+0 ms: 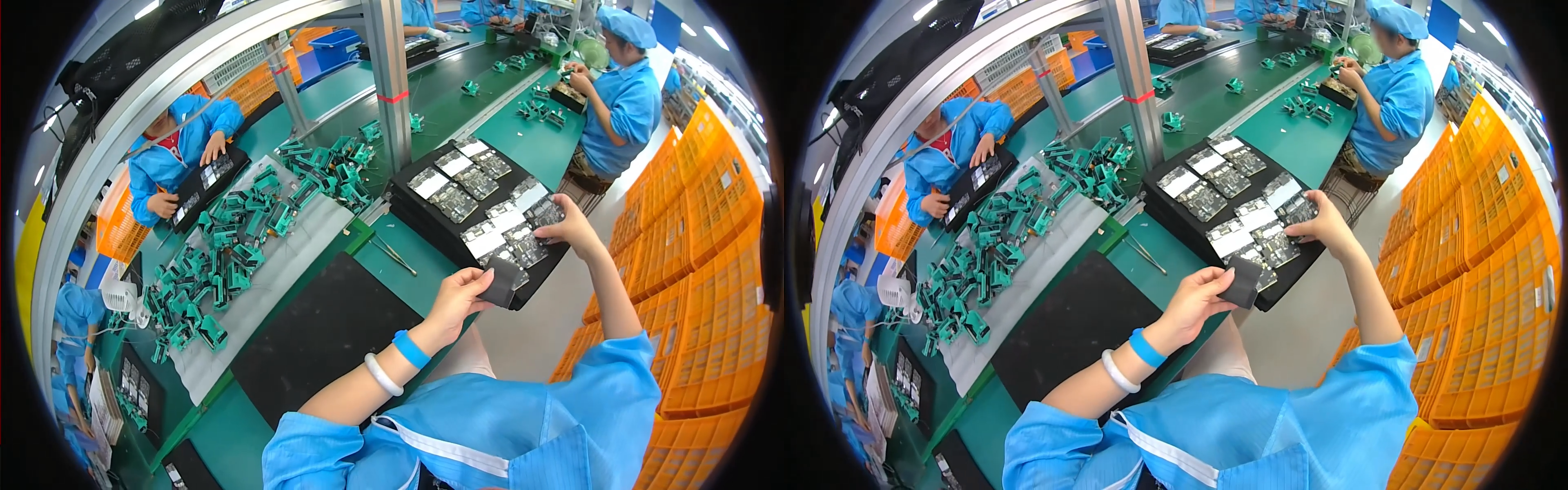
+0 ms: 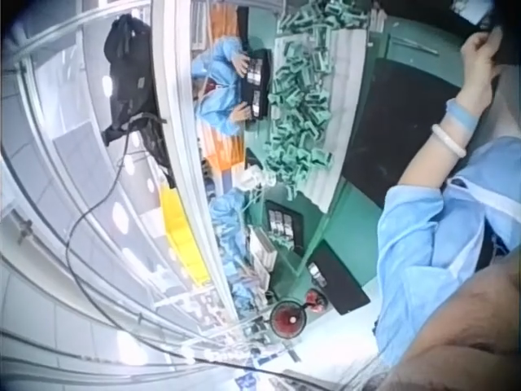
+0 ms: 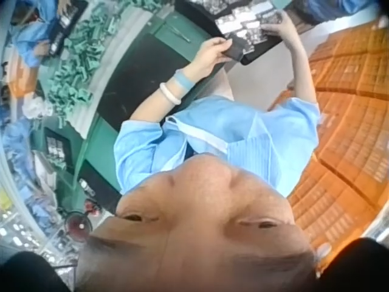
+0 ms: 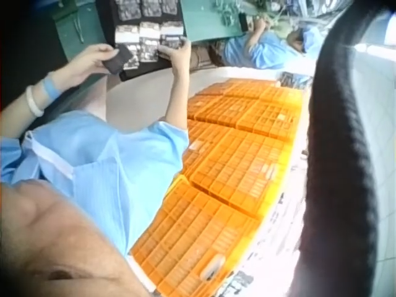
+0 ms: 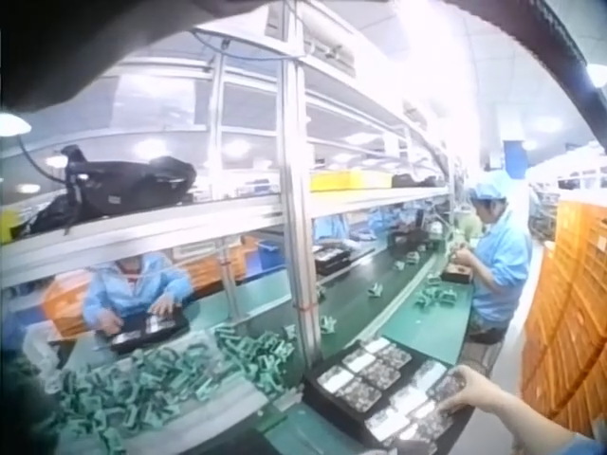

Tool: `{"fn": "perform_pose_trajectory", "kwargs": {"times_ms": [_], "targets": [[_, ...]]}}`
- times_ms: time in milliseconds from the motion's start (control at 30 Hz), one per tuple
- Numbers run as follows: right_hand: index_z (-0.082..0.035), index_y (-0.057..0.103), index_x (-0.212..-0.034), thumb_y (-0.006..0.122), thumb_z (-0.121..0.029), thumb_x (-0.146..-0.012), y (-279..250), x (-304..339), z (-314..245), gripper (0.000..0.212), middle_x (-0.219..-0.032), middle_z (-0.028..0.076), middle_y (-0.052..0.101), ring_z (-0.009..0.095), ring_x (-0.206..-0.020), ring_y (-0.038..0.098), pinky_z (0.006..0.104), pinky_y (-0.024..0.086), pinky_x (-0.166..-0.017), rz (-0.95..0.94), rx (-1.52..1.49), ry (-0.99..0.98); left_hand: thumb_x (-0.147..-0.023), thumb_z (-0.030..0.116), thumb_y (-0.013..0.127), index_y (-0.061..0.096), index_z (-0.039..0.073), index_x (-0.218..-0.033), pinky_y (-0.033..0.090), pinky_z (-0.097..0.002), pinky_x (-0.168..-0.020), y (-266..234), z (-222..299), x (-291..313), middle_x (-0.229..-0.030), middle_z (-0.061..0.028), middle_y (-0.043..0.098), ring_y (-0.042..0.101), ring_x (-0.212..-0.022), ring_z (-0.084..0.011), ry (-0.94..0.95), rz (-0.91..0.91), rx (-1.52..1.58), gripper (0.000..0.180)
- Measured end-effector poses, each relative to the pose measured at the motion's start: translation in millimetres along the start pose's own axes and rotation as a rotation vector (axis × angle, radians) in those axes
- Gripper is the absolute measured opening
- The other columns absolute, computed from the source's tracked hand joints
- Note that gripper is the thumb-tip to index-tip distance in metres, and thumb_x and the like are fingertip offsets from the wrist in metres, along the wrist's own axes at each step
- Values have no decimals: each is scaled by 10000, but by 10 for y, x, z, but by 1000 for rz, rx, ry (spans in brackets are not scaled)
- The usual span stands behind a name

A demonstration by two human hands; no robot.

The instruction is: The person assembles electronic components onto circuit boards by hand.

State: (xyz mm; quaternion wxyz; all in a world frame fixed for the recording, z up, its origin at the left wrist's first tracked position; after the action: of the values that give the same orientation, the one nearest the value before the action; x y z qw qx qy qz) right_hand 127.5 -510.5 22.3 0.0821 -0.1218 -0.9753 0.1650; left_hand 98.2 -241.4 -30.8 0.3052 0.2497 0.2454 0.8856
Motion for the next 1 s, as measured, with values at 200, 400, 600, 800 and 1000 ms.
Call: {"fn": "perform_pose_trajectory", "kwargs": {"times_ms": [200, 400, 600, 800, 1000], "targets": [[-48, 424, -1353, 831, 21, -647, 164, 155, -21, 818, -1178, 73, 561, 168, -997, 619, 293, 577, -751, 48, -116, -27, -960, 250, 655, 658, 31, -1009, 552, -286, -792, -26, -41, -117, -963, -43, 689, 669, -873, -131, 109, 54, -43, 224], [-55, 412, -1384, 767, 89, -698, 285, 217, -35, 786, -1218, 85, 564, 204, -1042, 636, 344, 588, -776, 29, -354, 73, -952, 223, 666, 671, 3, -985, 559, -281, -772, -52, -88, -112, -933, -59, 704, 675, -844, -130, 161, 86, -83, 222], [-67, 404, -1406, 742, 108, -717, 358, 257, -40, 787, -1198, 74, 596, 215, -1051, 636, 370, 580, -802, 51, -366, 64, -951, 211, 664, 679, -18, -1036, 527, -260, -740, -29, 53, 372, -935, -52, 700, 659, -829, -116, 166, 140, -42, 245], [-79, 431, -1387, 709, 123, -740, 268, 247, 48, 733, -1175, 82, 624, 228, -1063, 638, 404, 547, -885, 38, -500, 104, -934, 167, 668, 668, -56, -1085, 491, -242, -762, -174, 406, 1893, -954, -64, 681, 621, -886, -110, 173, 262, 41, 270], [-74, 419, -1413, 690, 131, -748, 699, 381, -297, 747, -1201, 103, 630, 217, -1069, 648, 369, 568, -864, -98, -604, 77, -932, 90, 652, 677, -53, -1049, 535, -281, -804, -1027, 86, 3221, -978, -104, 716, 672, -845, -143, 440, 768, -122, 186]]}}
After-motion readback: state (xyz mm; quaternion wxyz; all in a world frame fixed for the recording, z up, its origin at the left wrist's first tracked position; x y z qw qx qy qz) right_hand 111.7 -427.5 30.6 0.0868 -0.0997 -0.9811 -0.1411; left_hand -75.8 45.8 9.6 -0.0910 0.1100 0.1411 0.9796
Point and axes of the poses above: each hand's wrist, its own x-axis away from the middle knuckle, its own y-axis out of the palm, z = x × y, the point moved 4 cm from there along -x, towards the middle knuckle
